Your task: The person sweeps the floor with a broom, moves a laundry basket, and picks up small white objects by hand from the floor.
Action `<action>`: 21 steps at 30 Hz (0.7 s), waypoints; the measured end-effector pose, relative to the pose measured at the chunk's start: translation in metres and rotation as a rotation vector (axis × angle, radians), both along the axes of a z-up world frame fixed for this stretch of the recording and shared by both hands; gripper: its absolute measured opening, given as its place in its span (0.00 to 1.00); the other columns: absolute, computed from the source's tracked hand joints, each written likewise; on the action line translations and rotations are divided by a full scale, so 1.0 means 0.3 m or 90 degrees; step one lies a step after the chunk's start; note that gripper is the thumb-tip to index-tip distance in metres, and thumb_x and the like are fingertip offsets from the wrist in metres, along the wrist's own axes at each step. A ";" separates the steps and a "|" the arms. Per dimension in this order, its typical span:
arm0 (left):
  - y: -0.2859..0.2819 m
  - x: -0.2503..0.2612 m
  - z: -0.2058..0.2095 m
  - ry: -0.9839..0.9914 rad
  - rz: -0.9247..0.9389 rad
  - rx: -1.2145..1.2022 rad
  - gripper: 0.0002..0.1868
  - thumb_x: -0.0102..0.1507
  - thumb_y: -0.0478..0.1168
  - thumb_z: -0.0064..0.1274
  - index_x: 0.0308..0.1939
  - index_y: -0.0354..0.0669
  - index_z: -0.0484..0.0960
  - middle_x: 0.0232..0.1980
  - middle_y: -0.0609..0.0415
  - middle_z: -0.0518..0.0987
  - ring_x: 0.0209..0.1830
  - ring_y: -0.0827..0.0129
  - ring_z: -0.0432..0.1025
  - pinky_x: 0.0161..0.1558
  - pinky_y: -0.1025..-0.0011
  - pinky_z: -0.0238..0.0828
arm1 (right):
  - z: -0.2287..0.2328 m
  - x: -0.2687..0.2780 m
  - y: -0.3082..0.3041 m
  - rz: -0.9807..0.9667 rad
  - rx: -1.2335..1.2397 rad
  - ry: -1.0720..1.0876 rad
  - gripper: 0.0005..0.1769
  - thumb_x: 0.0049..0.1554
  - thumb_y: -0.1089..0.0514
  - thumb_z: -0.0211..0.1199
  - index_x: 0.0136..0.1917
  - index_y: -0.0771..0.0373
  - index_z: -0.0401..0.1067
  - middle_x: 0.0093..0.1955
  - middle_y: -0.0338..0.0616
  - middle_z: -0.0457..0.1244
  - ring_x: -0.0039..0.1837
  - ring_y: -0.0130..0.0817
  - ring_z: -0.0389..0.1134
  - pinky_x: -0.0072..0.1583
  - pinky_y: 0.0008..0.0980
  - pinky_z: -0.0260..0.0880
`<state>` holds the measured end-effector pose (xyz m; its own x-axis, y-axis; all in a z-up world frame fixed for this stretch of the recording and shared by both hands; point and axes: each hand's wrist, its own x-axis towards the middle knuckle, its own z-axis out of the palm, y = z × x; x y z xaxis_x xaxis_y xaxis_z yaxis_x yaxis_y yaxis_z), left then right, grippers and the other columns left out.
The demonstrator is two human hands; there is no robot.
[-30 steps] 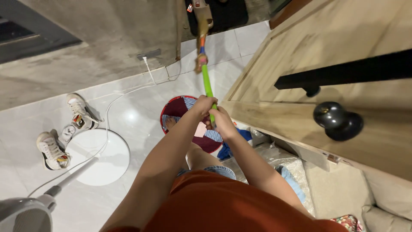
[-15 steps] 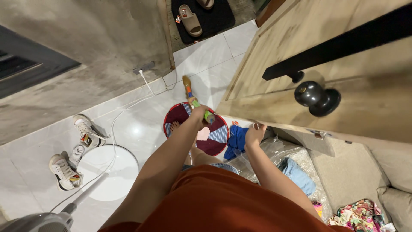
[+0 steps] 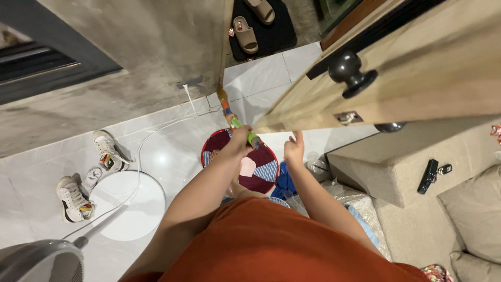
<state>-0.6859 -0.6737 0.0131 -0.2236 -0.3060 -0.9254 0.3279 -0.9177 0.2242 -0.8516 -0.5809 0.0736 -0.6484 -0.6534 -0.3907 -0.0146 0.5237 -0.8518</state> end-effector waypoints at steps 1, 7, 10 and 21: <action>-0.003 0.012 0.001 0.022 0.039 -0.003 0.16 0.65 0.41 0.48 0.53 0.41 0.66 0.43 0.47 0.73 0.36 0.61 0.74 0.32 0.61 0.77 | 0.045 0.017 -0.023 -0.016 -0.078 0.040 0.35 0.53 0.76 0.47 0.73 0.61 0.60 0.72 0.47 0.60 0.69 0.41 0.63 0.66 0.36 0.64; -0.042 0.056 0.032 0.009 0.061 -0.003 0.13 0.66 0.41 0.47 0.51 0.40 0.68 0.41 0.47 0.76 0.35 0.58 0.76 0.32 0.58 0.78 | 0.430 0.132 -0.126 0.037 -0.361 0.445 0.19 0.63 0.67 0.58 0.66 0.67 0.60 0.65 0.52 0.54 0.71 0.45 0.57 0.73 0.44 0.57; -0.077 0.065 0.090 -0.008 0.053 0.021 0.12 0.66 0.44 0.45 0.50 0.42 0.70 0.41 0.49 0.76 0.35 0.60 0.76 0.32 0.59 0.79 | 0.582 0.128 -0.207 0.103 -0.465 0.605 0.21 0.67 0.65 0.61 0.69 0.67 0.57 0.68 0.54 0.49 0.74 0.47 0.52 0.77 0.43 0.52; -0.193 0.012 0.346 0.105 0.166 0.043 0.12 0.67 0.45 0.44 0.47 0.39 0.72 0.40 0.46 0.78 0.33 0.58 0.74 0.30 0.64 0.75 | 0.848 0.241 -0.480 0.081 -0.366 0.802 0.27 0.66 0.63 0.61 0.77 0.61 0.61 0.81 0.53 0.46 0.80 0.54 0.48 0.79 0.52 0.47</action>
